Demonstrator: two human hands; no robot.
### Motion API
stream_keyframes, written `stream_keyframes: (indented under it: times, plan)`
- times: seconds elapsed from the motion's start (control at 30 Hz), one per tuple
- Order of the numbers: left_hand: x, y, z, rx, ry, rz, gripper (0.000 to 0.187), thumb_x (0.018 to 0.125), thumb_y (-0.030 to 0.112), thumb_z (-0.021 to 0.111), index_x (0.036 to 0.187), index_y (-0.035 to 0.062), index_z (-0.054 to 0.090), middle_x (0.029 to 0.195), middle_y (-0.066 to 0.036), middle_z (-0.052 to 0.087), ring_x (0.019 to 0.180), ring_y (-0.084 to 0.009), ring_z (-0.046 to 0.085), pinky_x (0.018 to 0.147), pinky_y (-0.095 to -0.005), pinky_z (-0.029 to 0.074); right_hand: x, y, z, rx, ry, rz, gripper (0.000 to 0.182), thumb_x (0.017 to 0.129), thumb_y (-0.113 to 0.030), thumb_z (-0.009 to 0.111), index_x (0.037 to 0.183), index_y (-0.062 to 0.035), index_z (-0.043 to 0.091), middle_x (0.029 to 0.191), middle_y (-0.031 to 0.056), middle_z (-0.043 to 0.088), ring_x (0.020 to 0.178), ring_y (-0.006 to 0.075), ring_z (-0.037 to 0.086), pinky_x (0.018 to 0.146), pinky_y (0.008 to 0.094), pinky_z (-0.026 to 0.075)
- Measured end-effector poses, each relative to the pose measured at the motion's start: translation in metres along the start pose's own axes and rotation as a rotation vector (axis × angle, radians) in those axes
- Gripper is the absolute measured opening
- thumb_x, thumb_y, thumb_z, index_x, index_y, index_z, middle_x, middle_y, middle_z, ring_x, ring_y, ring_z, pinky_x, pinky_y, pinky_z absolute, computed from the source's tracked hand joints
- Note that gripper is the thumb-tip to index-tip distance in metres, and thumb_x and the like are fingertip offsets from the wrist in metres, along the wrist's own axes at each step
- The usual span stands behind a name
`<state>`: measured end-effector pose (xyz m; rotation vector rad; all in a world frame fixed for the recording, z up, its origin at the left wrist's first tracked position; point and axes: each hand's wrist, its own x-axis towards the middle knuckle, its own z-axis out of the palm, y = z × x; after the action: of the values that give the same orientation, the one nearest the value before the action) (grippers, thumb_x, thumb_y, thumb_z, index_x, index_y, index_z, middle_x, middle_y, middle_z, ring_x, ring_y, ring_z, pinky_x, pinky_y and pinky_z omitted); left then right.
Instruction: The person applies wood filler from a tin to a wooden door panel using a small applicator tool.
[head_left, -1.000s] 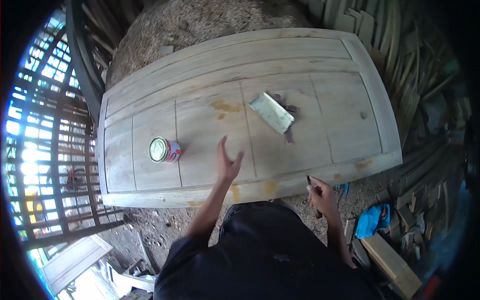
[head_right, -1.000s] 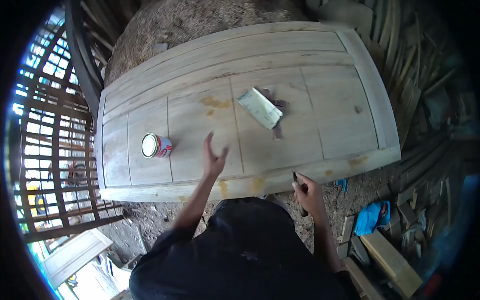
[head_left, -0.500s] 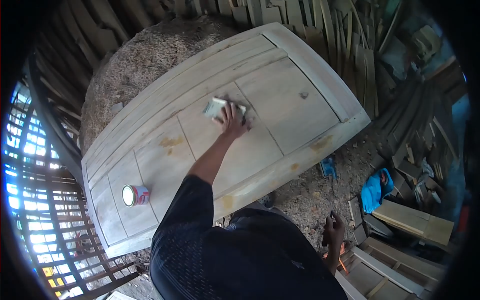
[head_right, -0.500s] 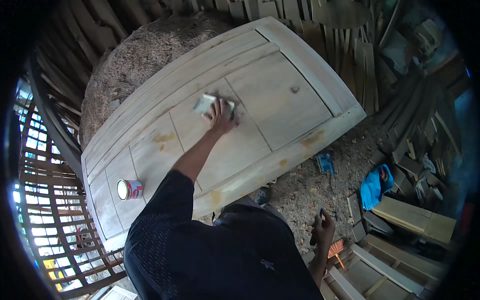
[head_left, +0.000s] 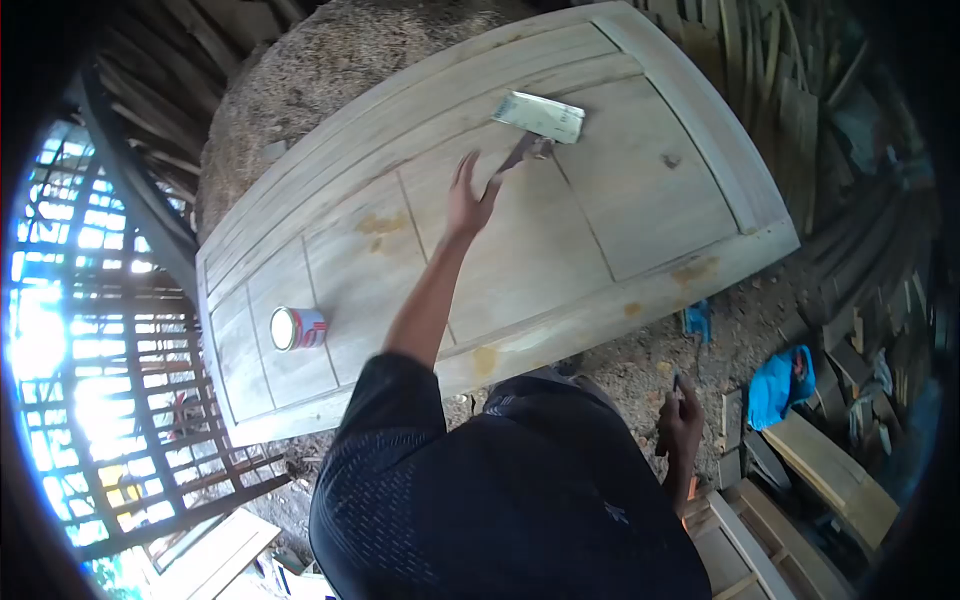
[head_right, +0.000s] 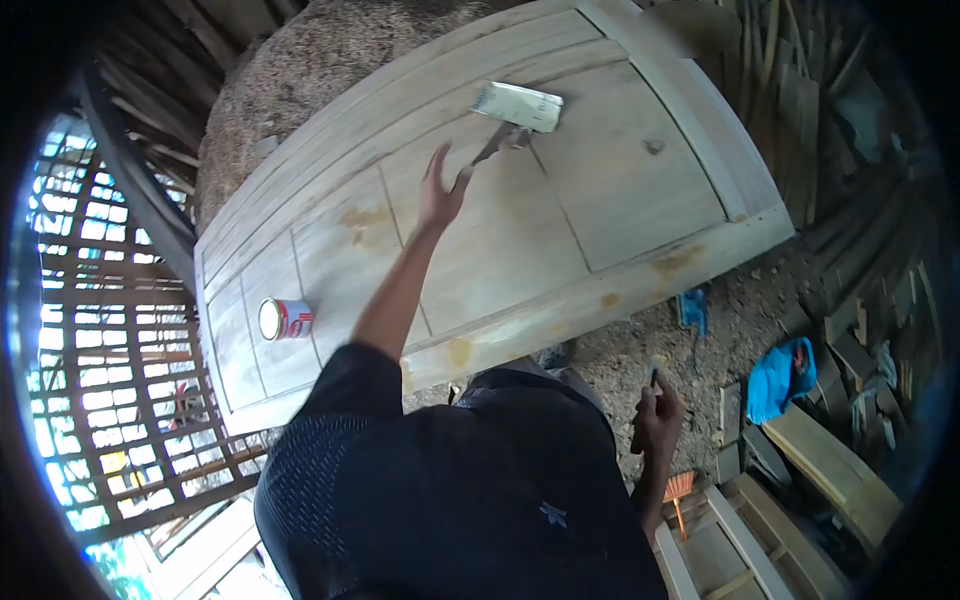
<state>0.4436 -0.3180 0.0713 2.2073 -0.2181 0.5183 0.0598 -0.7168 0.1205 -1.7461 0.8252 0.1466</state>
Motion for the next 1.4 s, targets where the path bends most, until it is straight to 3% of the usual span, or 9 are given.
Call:
stream_keyframes:
  times: [0.23,0.37,0.53,0.67,0.93,1.07,1.17,1.23,1.4]
  plan:
    - [-0.244,0.029,-0.164,0.245,0.276,-0.293,0.046,0.098,0.019,0.069,0.139,0.0022,0.056,0.135,-0.019,0.064,0.130,-0.0357,0.058,0.111,-0.0440,0.043,0.058,-0.075,0.044,0.071,-0.472,-0.254,0.038,0.108,-0.017,0.048,0.139,0.0016,0.057,0.073,0.0041,0.061,0.056,0.0092,0.054,0.052,0.0262,0.045]
    - [-0.348,0.061,-0.204,0.356,0.450,-0.502,0.042,0.099,0.013,0.067,0.138,-0.0008,0.057,0.139,-0.017,0.061,0.133,-0.0294,0.055,0.112,-0.0419,0.042,0.070,-0.124,0.105,0.159,-0.821,-0.136,0.038,0.110,-0.020,0.049,0.140,0.0014,0.056,0.085,0.0077,0.067,0.064,0.0118,0.061,0.055,0.0260,0.048]
    - [-0.420,0.084,-0.221,0.343,0.720,-0.633,0.043,0.099,0.007,0.064,0.140,-0.0019,0.054,0.139,-0.017,0.060,0.132,-0.0288,0.054,0.112,-0.0418,0.042,0.031,-0.184,0.188,0.265,-1.295,-0.010,0.037,0.111,-0.030,0.047,0.130,0.0004,0.059,0.094,0.0105,0.069,0.067,0.0139,0.065,0.058,0.0260,0.051]
    - [-0.431,0.086,-0.237,0.403,0.768,-0.636,0.045,0.099,0.006,0.063,0.141,-0.0025,0.051,0.135,-0.019,0.061,0.127,-0.0311,0.058,0.110,-0.0423,0.044,-0.007,-0.200,0.232,0.268,-1.379,0.073,0.037,0.111,-0.030,0.047,0.128,-0.0007,0.060,0.094,0.0108,0.070,0.068,0.0134,0.065,0.057,0.0264,0.051]
    - [-0.369,0.017,-0.338,0.411,0.655,-0.573,0.064,0.090,0.012,0.076,0.146,-0.0011,0.047,0.144,-0.022,0.056,0.134,-0.0371,0.053,0.113,-0.0469,0.041,-0.066,-0.193,0.311,0.175,-1.318,0.024,0.034,0.111,-0.030,0.048,0.124,-0.0011,0.060,0.095,0.0117,0.070,0.068,0.0134,0.065,0.058,0.0266,0.052]
    - [-0.284,-0.053,-0.409,0.636,0.465,-0.339,0.098,0.076,0.047,0.087,0.150,0.0023,0.041,0.150,-0.026,0.046,0.141,-0.0473,0.041,0.116,-0.0577,0.032,-0.096,-0.185,0.341,0.075,-1.158,-0.020,0.034,0.110,-0.029,0.048,0.128,-0.0009,0.058,0.095,0.0127,0.070,0.068,0.0130,0.065,0.057,0.0262,0.052]
    - [-0.234,-0.106,-0.436,0.717,0.127,-0.544,0.116,0.063,0.063,0.090,0.155,0.0136,0.038,0.159,-0.026,0.036,0.145,-0.0520,0.033,0.116,-0.0699,0.025,-0.116,-0.171,0.353,0.054,-1.038,-0.029,0.037,0.110,-0.029,0.050,0.133,-0.0010,0.057,0.095,0.0131,0.069,0.067,0.0125,0.064,0.056,0.0259,0.051]
    - [-0.216,-0.121,-0.445,0.639,-0.090,-0.629,0.120,0.061,0.063,0.090,0.157,0.0160,0.036,0.160,-0.025,0.034,0.146,-0.0522,0.032,0.112,-0.0753,0.027,-0.128,-0.163,0.354,0.118,-0.951,-0.012,0.036,0.110,-0.028,0.050,0.133,-0.0015,0.057,0.095,0.0130,0.069,0.066,0.0123,0.064,0.055,0.0261,0.051]
    - [-0.216,-0.144,-0.438,0.494,-0.176,-0.514,0.105,0.063,0.042,0.092,0.153,0.0140,0.043,0.148,-0.023,0.046,0.135,-0.0479,0.045,0.112,-0.0594,0.040,-0.135,-0.149,0.340,0.169,-0.738,0.095,0.030,0.110,-0.022,0.050,0.126,-0.0010,0.064,0.097,0.0101,0.071,0.064,0.0101,0.058,0.055,0.0255,0.048]
